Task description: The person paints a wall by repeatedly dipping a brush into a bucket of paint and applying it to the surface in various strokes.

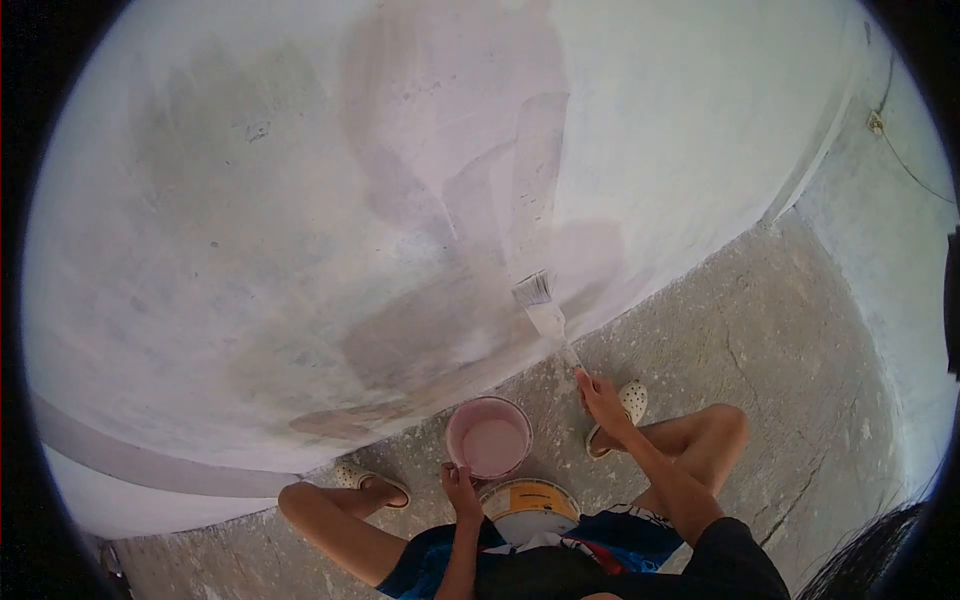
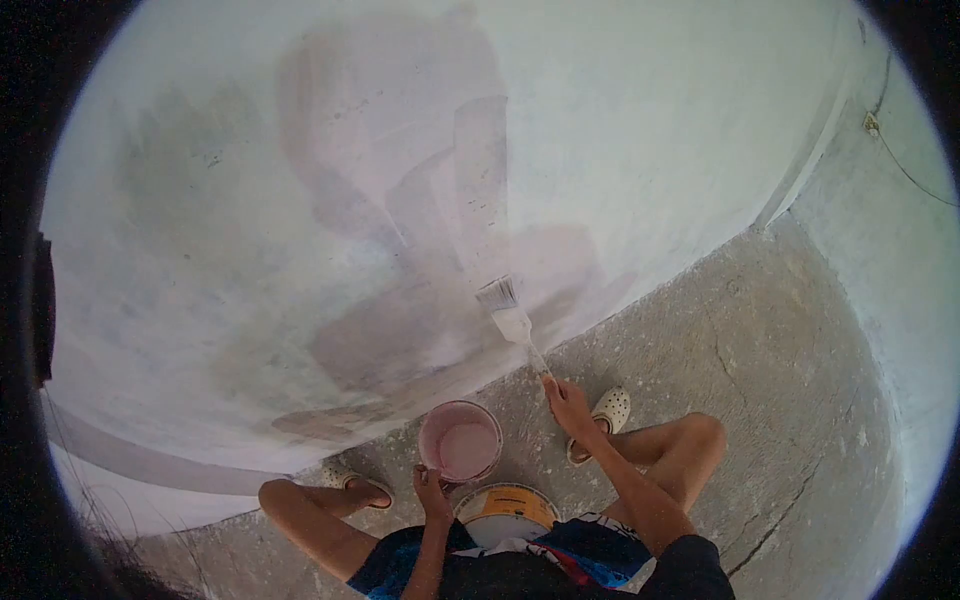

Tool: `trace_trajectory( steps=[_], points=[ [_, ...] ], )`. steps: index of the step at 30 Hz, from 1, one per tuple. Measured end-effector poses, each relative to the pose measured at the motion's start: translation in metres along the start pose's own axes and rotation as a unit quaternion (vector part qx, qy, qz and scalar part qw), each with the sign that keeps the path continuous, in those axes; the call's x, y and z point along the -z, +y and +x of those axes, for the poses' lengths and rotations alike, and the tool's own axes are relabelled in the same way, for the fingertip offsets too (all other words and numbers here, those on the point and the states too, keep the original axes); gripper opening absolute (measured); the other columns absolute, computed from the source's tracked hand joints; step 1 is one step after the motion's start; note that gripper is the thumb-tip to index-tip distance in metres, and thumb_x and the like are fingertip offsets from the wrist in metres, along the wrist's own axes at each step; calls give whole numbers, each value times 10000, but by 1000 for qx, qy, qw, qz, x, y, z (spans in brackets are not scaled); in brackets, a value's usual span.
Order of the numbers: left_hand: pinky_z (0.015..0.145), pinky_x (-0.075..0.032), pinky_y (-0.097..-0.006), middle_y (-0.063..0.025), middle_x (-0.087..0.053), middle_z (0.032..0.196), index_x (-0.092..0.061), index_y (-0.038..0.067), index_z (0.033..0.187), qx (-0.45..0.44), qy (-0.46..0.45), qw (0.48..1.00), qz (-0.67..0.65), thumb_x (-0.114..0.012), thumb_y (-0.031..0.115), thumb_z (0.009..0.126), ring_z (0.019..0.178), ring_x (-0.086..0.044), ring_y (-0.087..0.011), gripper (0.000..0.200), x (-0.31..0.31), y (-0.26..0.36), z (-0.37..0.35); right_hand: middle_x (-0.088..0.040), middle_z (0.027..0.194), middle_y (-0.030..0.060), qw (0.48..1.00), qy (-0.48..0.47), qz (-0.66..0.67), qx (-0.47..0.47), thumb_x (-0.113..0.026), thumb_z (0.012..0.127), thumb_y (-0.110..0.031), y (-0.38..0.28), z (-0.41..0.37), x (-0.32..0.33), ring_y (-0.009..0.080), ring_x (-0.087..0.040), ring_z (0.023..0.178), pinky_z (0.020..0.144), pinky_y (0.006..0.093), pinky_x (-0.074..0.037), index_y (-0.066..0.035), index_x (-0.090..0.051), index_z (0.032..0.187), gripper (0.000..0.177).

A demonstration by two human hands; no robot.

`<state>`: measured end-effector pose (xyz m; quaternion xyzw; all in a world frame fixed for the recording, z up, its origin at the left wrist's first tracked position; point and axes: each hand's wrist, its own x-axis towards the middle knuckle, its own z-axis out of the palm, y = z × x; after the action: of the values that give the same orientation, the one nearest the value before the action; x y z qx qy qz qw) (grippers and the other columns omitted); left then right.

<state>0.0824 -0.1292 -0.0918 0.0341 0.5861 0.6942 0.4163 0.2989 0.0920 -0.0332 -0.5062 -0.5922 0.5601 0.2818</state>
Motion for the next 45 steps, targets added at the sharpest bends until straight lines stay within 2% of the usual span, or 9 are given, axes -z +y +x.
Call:
trace_trajectory(
  steps=[8, 20, 23, 25, 33, 35, 38, 45],
  points=[
    [616, -514, -282, -24, -493, 813, -392, 91, 925, -3, 11, 1000, 2, -502, 77, 899, 675, -508, -105, 114, 0, 4, -5, -402, 580, -58, 999, -8, -28, -42, -443, 965, -511, 18, -3, -4, 52, -353, 496, 444, 242, -294, -114, -478, 680, 490],
    [591, -526, -288, -47, -510, 863, -397, 76, 941, -14, 19, 1000, 3, -523, 80, 895, 700, -550, -124, 135, -2, 8, -8, -402, 579, -54, 997, 6, -49, -67, -463, 950, -528, 21, -7, -2, 58, -351, 490, 438, 245, -301, -104, -493, 698, 493],
    [600, -541, -300, -55, -514, 873, -396, 70, 951, 0, 8, 1000, -11, -518, 90, 902, 706, -556, -132, 133, -3, 11, -8, -408, 578, -42, 996, -1, -51, -78, -473, 943, -531, 39, -1, -1, 68, -361, 495, 441, 261, -310, -97, -490, 695, 500],
    [603, -543, -302, -57, -514, 879, -397, 70, 953, -3, 9, 1000, -5, -517, 96, 905, 707, -557, -134, 132, -3, 11, -9, -408, 574, -29, 988, -12, -83, -130, -478, 939, -530, 44, 1, -1, 87, -372, 497, 447, 286, -324, -89, -474, 676, 514],
    [614, -535, -297, -52, -515, 879, -396, 69, 967, -14, 4, 1000, 3, -508, 114, 914, 722, -559, -133, 132, 3, 7, -5, -450, 576, 0, 977, -26, -93, -190, -486, 934, -521, 40, 3, -7, 118, -401, 499, 455, 315, -338, -51, -512, 680, 536],
    [531, -559, -339, -36, -530, 812, -391, 110, 979, -20, 9, 1000, -17, -519, 96, 890, 690, -601, -152, 157, 8, -2, 1, -464, 569, 8, 977, -17, -94, -193, -502, 924, -525, 41, 3, -7, 130, -405, 492, 457, 320, -341, -32, -539, 694, 545],
    [526, -560, -344, -40, -535, 806, -397, 105, 978, -25, 7, 1000, -8, -525, 104, 889, 706, -608, -154, 156, 7, -3, 1, -452, 587, 2, 980, -30, -60, -190, -481, 937, -526, 45, 4, -6, 118, -393, 504, 451, 313, -336, -53, -507, 676, 540],
    [567, -567, -363, -44, -530, 807, -397, 101, 944, -21, 13, 1000, -10, -532, 118, 893, 696, -598, -162, 145, 3, 4, -2, -449, 575, -1, 958, -38, -135, -249, -531, 936, -454, 71, 14, -9, 117, -369, 483, 439, 309, -310, -53, -513, 669, 481]
  ],
)
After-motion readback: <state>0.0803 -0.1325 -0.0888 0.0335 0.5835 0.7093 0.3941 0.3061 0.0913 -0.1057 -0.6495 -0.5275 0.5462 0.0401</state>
